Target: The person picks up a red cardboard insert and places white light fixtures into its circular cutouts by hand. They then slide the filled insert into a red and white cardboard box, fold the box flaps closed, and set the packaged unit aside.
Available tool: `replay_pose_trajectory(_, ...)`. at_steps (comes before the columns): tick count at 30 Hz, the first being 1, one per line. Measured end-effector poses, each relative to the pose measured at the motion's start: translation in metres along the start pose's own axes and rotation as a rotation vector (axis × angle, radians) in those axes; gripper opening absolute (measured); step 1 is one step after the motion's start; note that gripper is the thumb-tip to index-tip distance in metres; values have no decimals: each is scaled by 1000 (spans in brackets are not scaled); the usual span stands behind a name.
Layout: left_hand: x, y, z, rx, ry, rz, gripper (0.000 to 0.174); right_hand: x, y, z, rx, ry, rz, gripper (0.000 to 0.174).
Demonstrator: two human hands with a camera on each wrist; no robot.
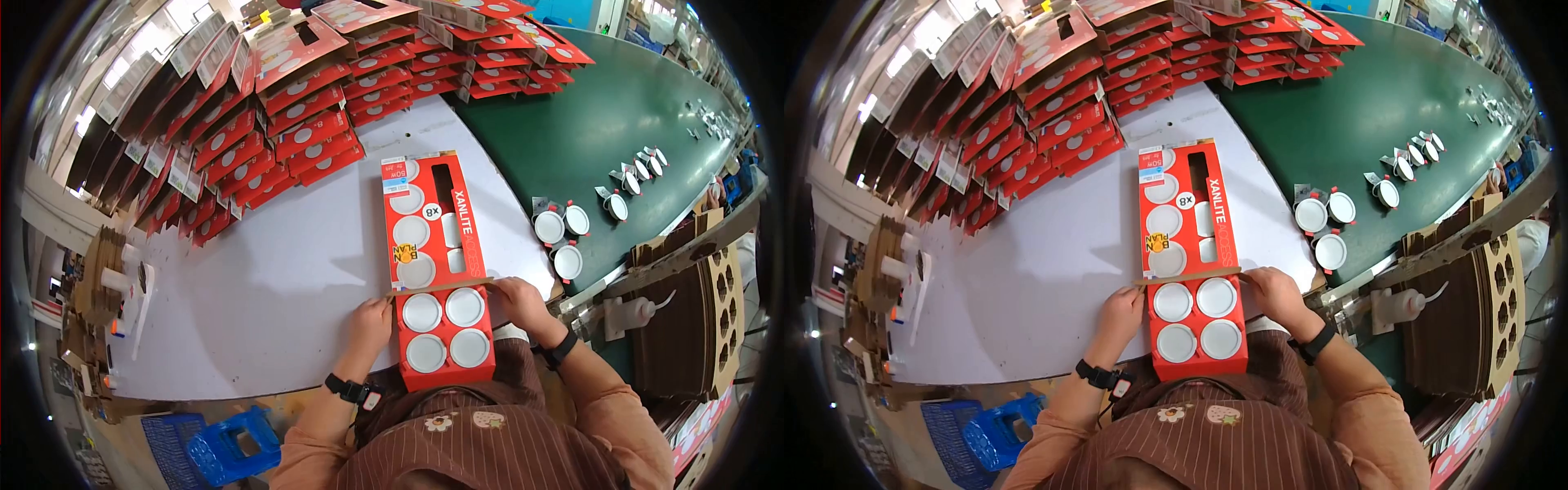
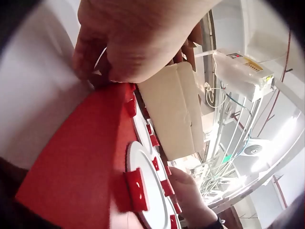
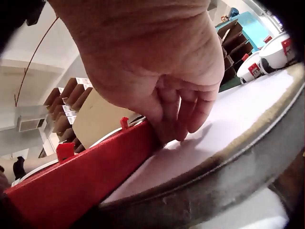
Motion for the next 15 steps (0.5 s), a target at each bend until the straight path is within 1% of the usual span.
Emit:
replay_pose_trajectory(5, -6, -30, 14, -41, -89, -35, 20, -5, -31, -5, -5, -34, -59, 20)
replay_pose_trajectory(7, -6, -42, 17, -16, -106, -35, 19, -6, -41, -6, -16, -18, -64, 19)
replay_pose_trajectory(10, -7, -58, 21, -78, -90, -127, 24, -10, -57, -12, -51, -11, -60, 17)
replay_pose_trajectory(11, -6, -61, 21, -52, -87, -119, 25, -11, -61, -13, -48, -20, -55, 18)
replay_pose_trajectory(13, -6, -62, 20, -55, -108, -110, 25, -12, -62, -10, -41, -30, -46, 19)
replay_pose_trajectory(15, -2, -66, 19, -57, -130, -103, 25, -9, -61, 0, 20, 91, -109, 29)
Point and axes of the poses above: each hand's wrist, its own y-axis towards the middle knuckle, its own x-axis out of the palm, z = x × y, the point moved 3 cm from there along y, towards the middle knuckle, and after that the axes turned 10 degrees about x, right-handed, at the moved point
